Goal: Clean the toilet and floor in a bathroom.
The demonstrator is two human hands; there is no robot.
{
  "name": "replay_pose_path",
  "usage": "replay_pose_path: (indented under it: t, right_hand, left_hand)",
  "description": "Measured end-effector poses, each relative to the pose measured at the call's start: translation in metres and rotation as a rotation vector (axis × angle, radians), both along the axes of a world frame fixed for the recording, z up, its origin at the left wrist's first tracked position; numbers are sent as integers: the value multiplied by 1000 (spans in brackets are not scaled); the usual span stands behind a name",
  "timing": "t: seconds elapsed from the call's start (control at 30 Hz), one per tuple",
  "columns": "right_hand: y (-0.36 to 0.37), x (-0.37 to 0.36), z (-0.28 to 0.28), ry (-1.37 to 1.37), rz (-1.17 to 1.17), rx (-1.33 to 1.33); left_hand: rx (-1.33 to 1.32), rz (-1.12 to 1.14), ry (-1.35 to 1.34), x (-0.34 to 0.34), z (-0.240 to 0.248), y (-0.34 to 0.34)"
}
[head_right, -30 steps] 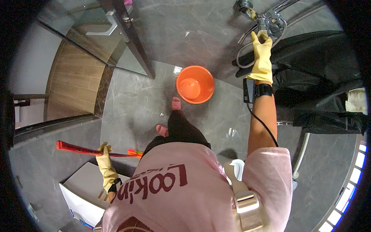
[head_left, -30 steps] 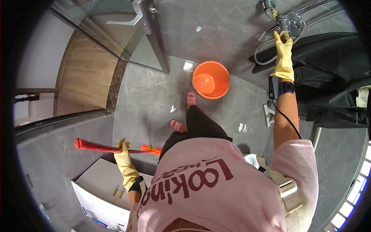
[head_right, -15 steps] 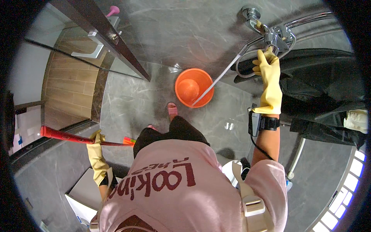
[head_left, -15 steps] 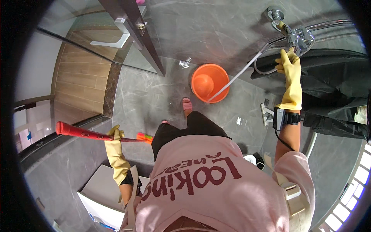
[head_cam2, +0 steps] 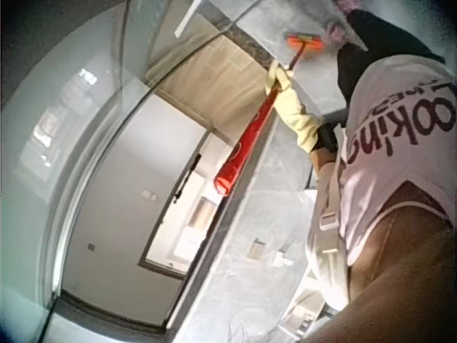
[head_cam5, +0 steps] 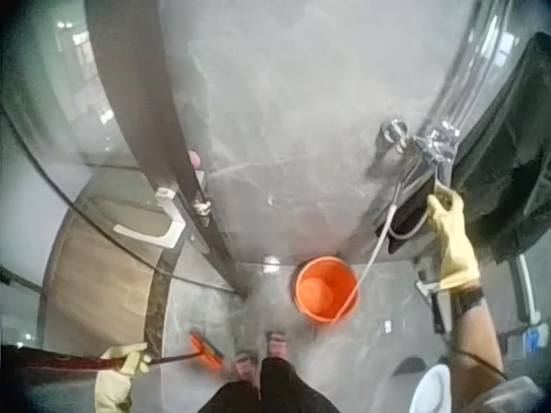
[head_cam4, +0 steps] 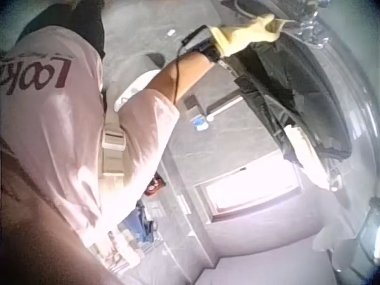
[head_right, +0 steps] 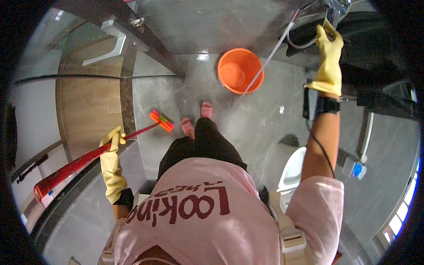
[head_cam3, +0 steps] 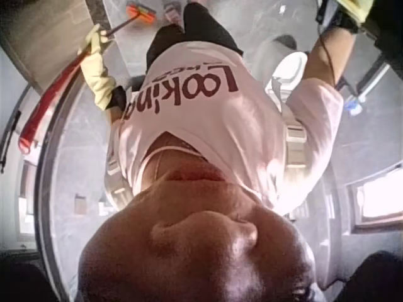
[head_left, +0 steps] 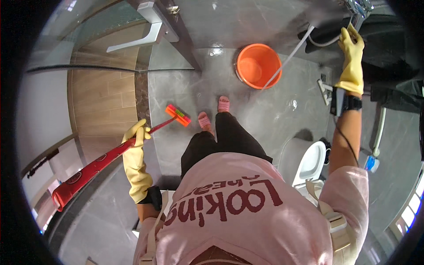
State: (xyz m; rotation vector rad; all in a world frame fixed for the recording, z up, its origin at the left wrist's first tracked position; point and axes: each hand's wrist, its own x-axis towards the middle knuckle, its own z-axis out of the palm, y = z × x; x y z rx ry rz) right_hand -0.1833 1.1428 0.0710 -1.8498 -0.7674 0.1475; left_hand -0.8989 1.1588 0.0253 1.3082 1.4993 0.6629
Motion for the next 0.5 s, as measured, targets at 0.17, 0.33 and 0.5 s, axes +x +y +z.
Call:
replay_pose_path:
  t: [0.17, 0.33, 0.5]
  right_hand:
    - [-88, -60, -106, -116, -267, -88]
    - [-146, -165, -148, 426, -144, -175]
    - [-167, -227, -146, 686, -84, -375]
  left_hand:
    - [-10, -86, 22, 3, 22, 48]
    - [-30, -319, 80, 13, 17, 89]
    - [-107, -456, -17, 16, -1, 104]
